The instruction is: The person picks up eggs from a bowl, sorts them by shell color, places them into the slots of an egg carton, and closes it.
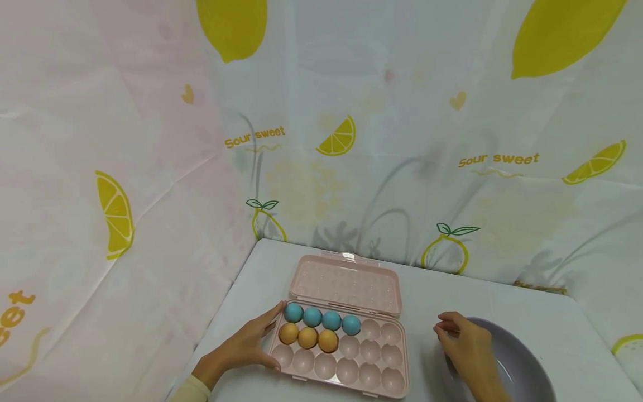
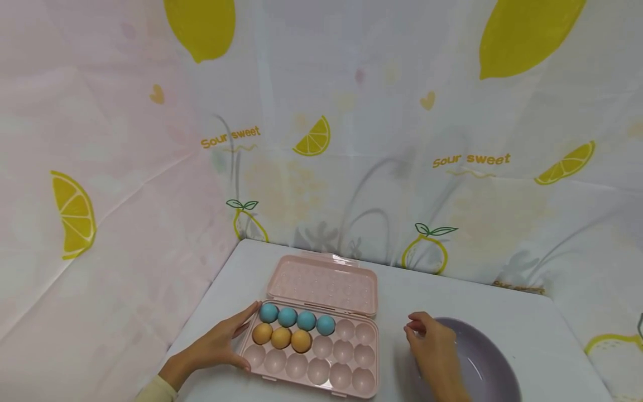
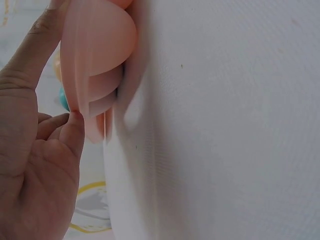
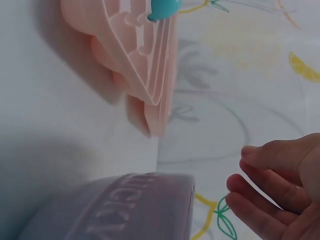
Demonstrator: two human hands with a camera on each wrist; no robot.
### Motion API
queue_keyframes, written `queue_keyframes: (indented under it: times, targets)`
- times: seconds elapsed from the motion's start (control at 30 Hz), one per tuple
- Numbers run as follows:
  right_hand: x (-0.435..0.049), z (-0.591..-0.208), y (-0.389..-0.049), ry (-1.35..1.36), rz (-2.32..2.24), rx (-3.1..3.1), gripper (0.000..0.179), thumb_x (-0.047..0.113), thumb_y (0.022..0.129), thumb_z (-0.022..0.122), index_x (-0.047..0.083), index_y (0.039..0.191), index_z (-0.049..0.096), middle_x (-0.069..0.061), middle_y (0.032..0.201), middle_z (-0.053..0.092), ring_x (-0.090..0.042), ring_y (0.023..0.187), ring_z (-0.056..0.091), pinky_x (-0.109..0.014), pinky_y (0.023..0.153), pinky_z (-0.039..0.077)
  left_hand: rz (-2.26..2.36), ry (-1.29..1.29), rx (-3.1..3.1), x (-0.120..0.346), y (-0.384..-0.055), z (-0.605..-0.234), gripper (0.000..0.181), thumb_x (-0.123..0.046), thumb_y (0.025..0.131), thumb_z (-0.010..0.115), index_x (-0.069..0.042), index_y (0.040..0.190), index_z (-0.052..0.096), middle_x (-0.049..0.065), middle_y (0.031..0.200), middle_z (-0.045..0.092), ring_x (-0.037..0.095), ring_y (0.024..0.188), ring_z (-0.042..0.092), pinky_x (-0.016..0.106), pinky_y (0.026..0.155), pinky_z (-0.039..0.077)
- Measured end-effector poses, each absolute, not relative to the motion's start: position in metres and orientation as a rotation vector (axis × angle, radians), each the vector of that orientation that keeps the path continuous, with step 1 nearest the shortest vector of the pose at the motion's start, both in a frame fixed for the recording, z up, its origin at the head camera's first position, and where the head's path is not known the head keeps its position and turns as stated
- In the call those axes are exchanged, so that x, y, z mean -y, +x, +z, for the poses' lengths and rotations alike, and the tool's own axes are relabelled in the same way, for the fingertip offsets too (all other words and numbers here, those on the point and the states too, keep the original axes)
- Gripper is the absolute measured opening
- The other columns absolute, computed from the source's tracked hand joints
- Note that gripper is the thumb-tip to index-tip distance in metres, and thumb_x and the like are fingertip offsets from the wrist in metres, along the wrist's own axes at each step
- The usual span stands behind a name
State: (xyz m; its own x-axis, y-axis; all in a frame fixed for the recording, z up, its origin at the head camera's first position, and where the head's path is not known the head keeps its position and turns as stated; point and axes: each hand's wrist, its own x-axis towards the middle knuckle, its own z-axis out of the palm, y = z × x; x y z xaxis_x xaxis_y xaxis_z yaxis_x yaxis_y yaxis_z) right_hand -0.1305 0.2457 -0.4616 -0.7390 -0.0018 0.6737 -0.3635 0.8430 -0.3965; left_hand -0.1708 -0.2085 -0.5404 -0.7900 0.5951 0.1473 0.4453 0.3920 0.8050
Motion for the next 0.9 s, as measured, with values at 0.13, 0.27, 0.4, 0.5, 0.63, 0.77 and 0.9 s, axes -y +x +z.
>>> queue_keyframes:
  times: [0.13,0.27,0.4,0.5,0.63,0.77,0.9]
  targets:
    - [-0.253,-0.464,-0.127,0.216,0.666,2.355,0.029,-0.011,0.061,0.083,0.006,0.081,0.070,0.001,0.066,0.070,-0.019,0.060,0.069,-0.013,0.052,0.053,1.365,0.946,-2.480,0.209,-0.172,-0.541,0.129,-0.039,0.059,0.090,0.001,0.155,0.012,0.021,0.159,0.015,0.034,0.144,0.019,0.036,0.108,0.038]
    - [-0.262,-0.464,-0.122,0.152,0.676,2.448,0.026,-0.008,0.066,0.081,0.006,0.084,0.070,0.001,0.070,0.070,-0.021,0.064,0.069,-0.020,0.054,0.056,1.383,0.936,-2.471,0.210,-0.173,-0.542,0.130,-0.034,0.057,0.091,0.000,0.155,0.012,0.018,0.160,0.016,0.032,0.145,0.019,0.037,0.108,0.038]
    - [-0.270,-0.463,-0.117,0.069,0.701,2.600,0.020,-0.001,0.072,0.078,0.005,0.090,0.071,-0.004,0.078,0.072,-0.025,0.070,0.069,-0.031,0.059,0.058,1.391,0.916,-2.474,0.208,-0.171,-0.540,0.130,-0.026,0.056,0.093,0.001,0.155,0.013,0.017,0.160,0.016,0.033,0.145,0.019,0.040,0.108,0.038]
    - [-0.275,-0.463,-0.115,0.018,0.692,2.701,0.021,0.003,0.074,0.075,0.002,0.094,0.071,-0.008,0.084,0.073,-0.029,0.076,0.069,-0.037,0.064,0.057,1.419,0.908,-2.458,0.205,-0.166,-0.530,0.128,-0.020,0.056,0.093,0.006,0.153,0.013,0.022,0.158,0.016,0.035,0.144,0.019,0.043,0.108,0.037]
    - [-0.279,-0.463,-0.114,-0.020,0.685,2.798,0.025,0.007,0.075,0.074,-0.002,0.098,0.070,-0.016,0.089,0.071,-0.036,0.084,0.068,-0.048,0.072,0.057,1.448,0.907,-2.435,0.202,-0.161,-0.517,0.124,-0.017,0.057,0.093,0.012,0.150,0.015,0.027,0.156,0.018,0.038,0.143,0.020,0.044,0.107,0.037]
    - [-0.281,-0.464,-0.113,-0.061,0.684,2.872,0.026,0.012,0.080,0.073,-0.002,0.101,0.070,-0.023,0.097,0.069,-0.043,0.092,0.065,-0.056,0.079,0.054,1.448,0.922,-2.446,0.203,-0.163,-0.524,0.125,-0.017,0.056,0.093,0.010,0.151,0.015,0.027,0.157,0.018,0.037,0.143,0.020,0.044,0.107,0.037]
    - [-0.285,-0.468,-0.113,-0.067,0.650,2.911,0.024,0.012,0.079,0.074,0.001,0.100,0.072,-0.022,0.101,0.069,-0.046,0.096,0.063,-0.059,0.082,0.052,1.418,0.930,-2.467,0.207,-0.169,-0.539,0.130,-0.024,0.055,0.093,0.002,0.154,0.014,0.021,0.159,0.017,0.034,0.144,0.020,0.042,0.107,0.038]
